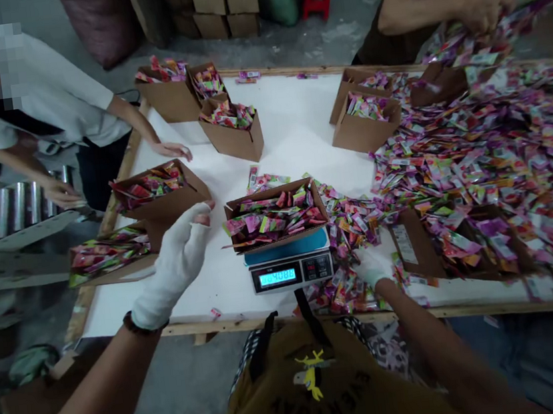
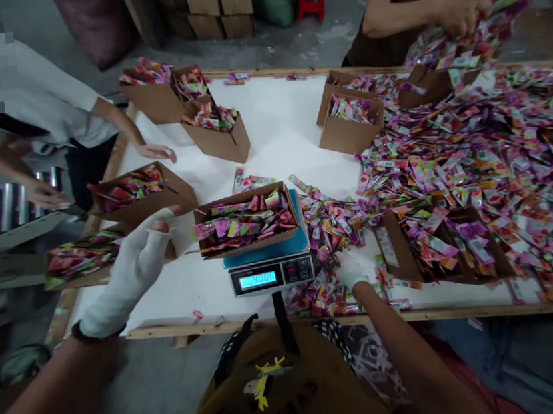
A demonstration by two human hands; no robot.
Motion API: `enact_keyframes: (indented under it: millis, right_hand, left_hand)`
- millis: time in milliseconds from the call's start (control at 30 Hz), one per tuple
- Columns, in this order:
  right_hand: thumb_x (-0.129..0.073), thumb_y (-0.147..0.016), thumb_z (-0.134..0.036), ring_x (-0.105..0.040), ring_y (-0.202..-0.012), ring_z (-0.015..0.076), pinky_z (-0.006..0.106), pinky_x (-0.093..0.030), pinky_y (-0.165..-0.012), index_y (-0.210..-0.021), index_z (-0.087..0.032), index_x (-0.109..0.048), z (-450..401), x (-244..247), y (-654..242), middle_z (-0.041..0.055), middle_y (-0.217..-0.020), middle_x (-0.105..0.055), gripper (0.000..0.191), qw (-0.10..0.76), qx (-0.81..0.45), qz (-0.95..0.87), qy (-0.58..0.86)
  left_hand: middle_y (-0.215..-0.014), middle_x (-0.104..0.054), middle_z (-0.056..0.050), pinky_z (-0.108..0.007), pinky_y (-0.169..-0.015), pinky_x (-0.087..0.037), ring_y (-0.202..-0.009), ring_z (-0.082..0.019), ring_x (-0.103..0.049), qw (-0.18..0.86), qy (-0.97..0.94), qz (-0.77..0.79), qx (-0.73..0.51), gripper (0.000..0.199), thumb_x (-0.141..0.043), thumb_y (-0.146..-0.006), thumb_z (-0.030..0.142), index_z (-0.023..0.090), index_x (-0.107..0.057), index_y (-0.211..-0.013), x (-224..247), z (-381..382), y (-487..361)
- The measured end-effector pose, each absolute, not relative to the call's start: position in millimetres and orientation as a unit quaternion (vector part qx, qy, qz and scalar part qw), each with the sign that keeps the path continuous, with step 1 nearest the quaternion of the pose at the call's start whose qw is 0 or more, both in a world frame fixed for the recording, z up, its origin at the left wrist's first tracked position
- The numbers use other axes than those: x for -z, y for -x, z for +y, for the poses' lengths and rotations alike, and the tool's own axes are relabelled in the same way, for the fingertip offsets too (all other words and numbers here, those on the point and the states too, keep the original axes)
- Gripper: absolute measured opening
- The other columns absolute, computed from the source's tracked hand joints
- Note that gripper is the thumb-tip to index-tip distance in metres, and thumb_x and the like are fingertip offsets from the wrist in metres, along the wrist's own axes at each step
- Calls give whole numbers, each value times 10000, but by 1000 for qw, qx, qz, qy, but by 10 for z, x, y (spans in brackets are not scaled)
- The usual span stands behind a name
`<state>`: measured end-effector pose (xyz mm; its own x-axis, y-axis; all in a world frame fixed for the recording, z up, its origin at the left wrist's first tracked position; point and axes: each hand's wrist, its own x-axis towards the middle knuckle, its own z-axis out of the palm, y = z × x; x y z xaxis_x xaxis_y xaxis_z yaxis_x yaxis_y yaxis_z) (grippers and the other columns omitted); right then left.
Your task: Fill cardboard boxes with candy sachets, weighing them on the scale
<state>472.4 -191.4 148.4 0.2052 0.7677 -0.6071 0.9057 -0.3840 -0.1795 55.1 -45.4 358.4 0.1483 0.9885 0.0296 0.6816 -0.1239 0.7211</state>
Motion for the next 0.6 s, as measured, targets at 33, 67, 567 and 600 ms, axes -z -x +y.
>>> enact_keyframes:
  millis: [33, 67, 567, 600]
  right_hand:
    - [-644, -858, -215, -692, -1032, 232, 298, -506, -910, -1216, -221, -738, -1821, -1509, -4803, 103, -1126, -766, 371, 114, 321, 548, -764]
    - [-622, -872, -206, -690, -1028, 222, 284, -503, -902, -1189, -217, -748, -1738, -1553, -4890, 94, -1115, -771, 341, 121, 324, 553, -758]
    - [-561, -973, -345, -662, -1257, 269, 411, -503, -1114, -1375, -199, -682, -1053, -2709, -5119, 129, -1351, -718, 445, -50, 221, 668, -708]
    - [-547, -989, -355, -685, -1203, 270, 421, -523, -1089, -1321, -198, -706, -988, -2828, -4992, 120, -1286, -746, 401, -126, 198, 691, -683]
  left_hand:
    - [-1418, -696, -163, -456, -1218, -444, -1336, -310, -626, 288, -706, 591, -264, 680, -403, -1023, 632, 108, -650, -1380, -3601, -465, -575]
    - [-1405, -701, -159, -456, -1210, -452, -1315, -310, -636, 287, -708, 590, -262, 671, -404, -1020, 628, 114, -653, -1373, -3615, -478, -592]
    - [-1264, -759, -97, -432, -1112, -523, -1152, -294, -703, 291, -657, 659, -221, 535, -526, -924, 490, 195, -683, -1343, -3658, -329, -704]
    - [-1267, -759, -102, -441, -1125, -514, -1170, -300, -703, 294, -655, 662, -214, 546, -533, -916, 482, 189, -678, -1354, -3653, -282, -717]
